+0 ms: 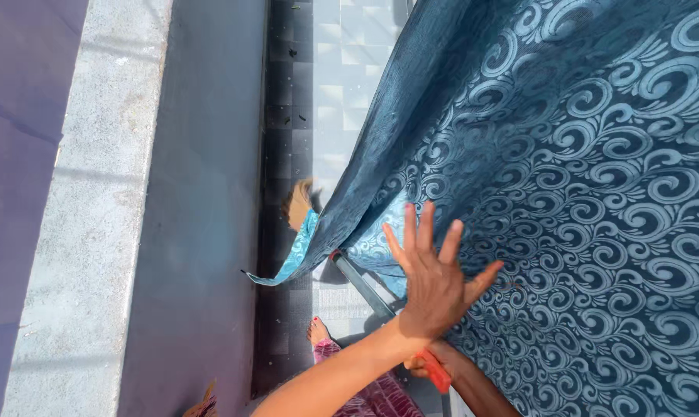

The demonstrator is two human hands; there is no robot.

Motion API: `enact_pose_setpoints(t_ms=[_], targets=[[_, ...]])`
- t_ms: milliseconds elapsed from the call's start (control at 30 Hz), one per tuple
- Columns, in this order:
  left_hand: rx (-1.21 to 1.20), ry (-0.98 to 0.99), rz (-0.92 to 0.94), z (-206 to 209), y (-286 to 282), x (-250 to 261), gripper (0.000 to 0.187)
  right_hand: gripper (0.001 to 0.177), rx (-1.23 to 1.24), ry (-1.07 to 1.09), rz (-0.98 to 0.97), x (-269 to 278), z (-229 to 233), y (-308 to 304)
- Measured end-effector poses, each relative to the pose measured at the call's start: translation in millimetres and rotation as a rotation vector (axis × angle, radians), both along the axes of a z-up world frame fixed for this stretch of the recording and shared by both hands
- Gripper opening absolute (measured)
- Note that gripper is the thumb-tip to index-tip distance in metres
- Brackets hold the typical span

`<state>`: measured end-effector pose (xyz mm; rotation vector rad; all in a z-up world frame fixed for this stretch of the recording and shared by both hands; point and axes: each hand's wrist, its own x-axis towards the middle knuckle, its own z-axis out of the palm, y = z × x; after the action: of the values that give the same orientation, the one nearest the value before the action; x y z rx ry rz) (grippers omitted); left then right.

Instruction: The person sweeps a tiled balcony floor using a broom, moving debris toward the edge. They briefly lift a mat to sweep underneath it and then place it back.

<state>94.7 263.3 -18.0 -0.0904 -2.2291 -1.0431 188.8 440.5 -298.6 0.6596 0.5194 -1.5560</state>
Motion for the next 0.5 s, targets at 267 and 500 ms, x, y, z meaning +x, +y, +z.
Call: enact_pose_setpoints(t_ms=[267,500], targets=[[0.457,-0.577,-0.13,-51.4,-51.0,-153.1,0.157,0.015,-0.061,-0.196,-0.077,18.2,41.0,-108.5],[0.435,-0.825,-0.771,-158.7,211.9,-148.2,0.098,0.004,0.016,-0.353,-0.32,18.7,4.8,-125.9]])
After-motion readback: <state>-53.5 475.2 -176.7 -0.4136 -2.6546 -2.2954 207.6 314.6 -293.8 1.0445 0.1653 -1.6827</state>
